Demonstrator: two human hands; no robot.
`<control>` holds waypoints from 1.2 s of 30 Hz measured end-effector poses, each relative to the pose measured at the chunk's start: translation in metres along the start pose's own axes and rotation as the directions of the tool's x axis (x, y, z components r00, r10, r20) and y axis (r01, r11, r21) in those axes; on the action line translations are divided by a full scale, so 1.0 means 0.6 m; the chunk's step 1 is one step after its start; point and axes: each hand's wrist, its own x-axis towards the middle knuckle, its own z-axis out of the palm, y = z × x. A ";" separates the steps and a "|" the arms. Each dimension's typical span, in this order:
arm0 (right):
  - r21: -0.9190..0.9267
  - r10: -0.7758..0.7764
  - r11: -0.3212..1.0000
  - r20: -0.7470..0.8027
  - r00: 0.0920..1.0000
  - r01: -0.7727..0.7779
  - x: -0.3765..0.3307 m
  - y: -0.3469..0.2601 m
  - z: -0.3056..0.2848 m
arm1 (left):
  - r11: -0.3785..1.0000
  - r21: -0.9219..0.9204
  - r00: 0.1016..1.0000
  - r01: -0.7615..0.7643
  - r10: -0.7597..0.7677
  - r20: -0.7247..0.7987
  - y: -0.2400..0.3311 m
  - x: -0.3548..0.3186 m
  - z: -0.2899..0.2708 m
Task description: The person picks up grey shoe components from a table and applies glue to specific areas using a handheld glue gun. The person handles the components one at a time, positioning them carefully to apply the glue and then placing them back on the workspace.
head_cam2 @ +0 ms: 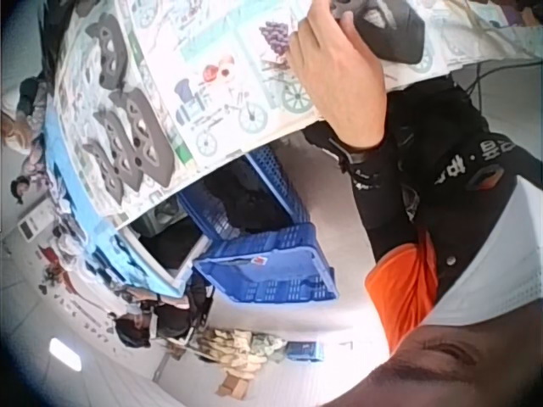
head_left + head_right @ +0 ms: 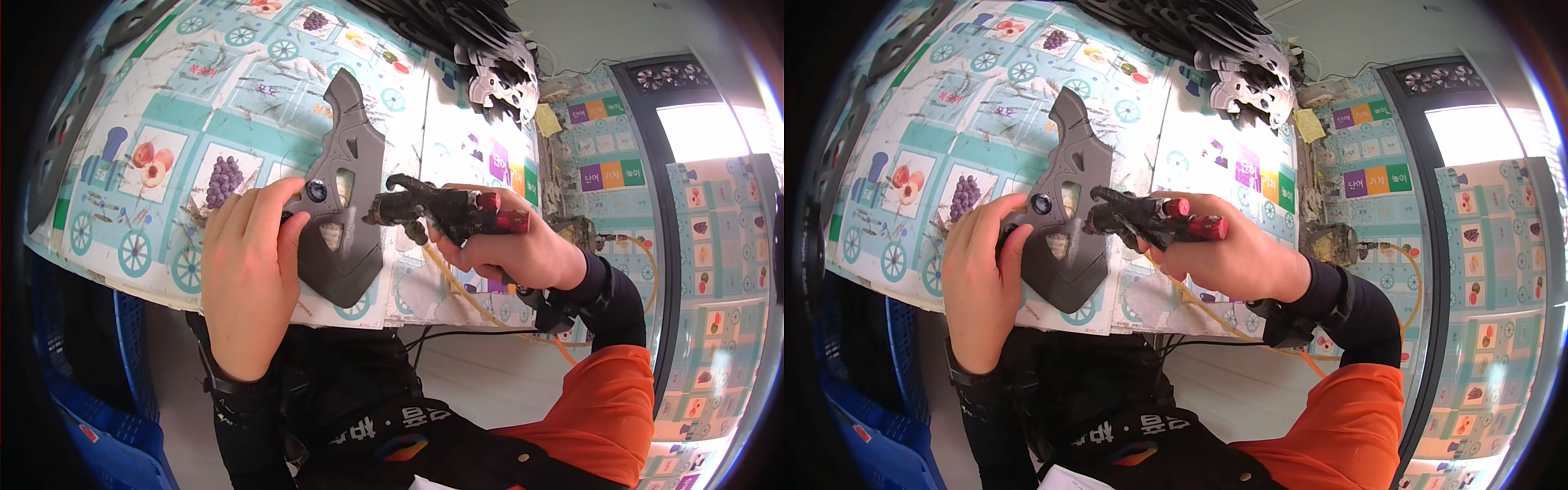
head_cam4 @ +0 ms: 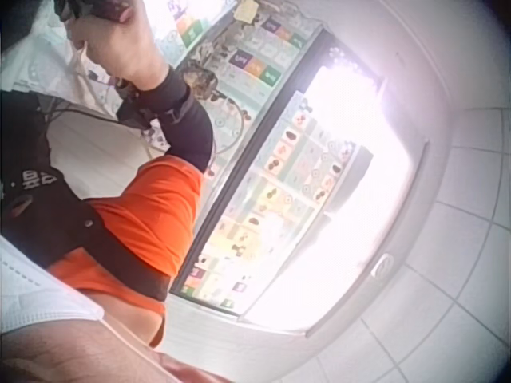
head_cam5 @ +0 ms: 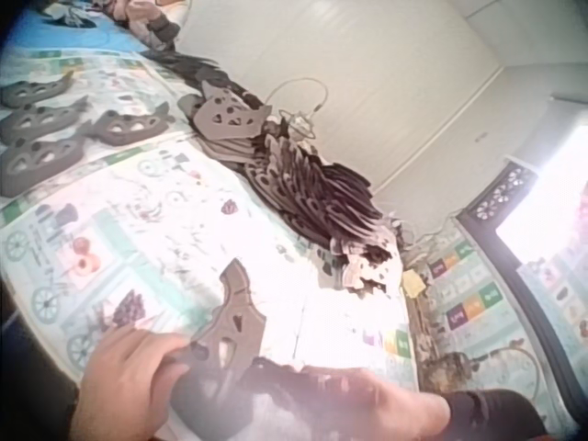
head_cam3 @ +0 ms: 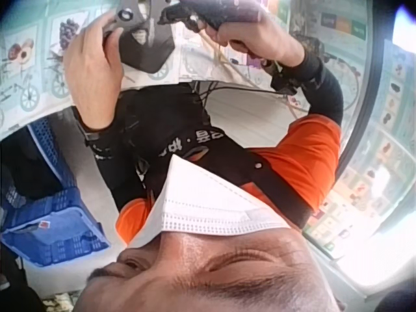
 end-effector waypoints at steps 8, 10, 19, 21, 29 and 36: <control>-0.089 -0.028 0.996 -0.014 1.000 0.027 0.011 0.008 -0.013 | 1.000 0.020 1.000 -0.001 0.001 0.010 0.003 0.003 -0.002; -0.090 -0.051 0.995 -0.017 0.999 0.049 0.014 0.011 -0.016 | 1.000 0.019 1.000 0.002 -0.002 0.007 0.001 0.002 -0.002; -0.070 -0.139 0.988 -0.002 0.990 0.139 0.031 0.029 -0.042 | 0.999 0.000 0.998 0.043 -0.043 0.038 0.004 0.003 -0.006; 0.006 -0.091 0.996 -0.049 0.995 0.092 0.032 0.021 -0.036 | 0.999 0.001 0.999 0.038 -0.038 0.033 0.004 0.003 -0.006; -0.007 -0.171 0.985 -0.057 0.984 0.171 0.045 0.015 -0.041 | 0.999 0.002 0.999 0.038 -0.038 0.024 0.003 0.003 -0.005; -0.007 -0.183 0.983 -0.072 0.981 0.183 0.053 0.007 -0.042 | 0.999 0.004 0.999 0.042 -0.042 0.035 0.004 0.005 -0.007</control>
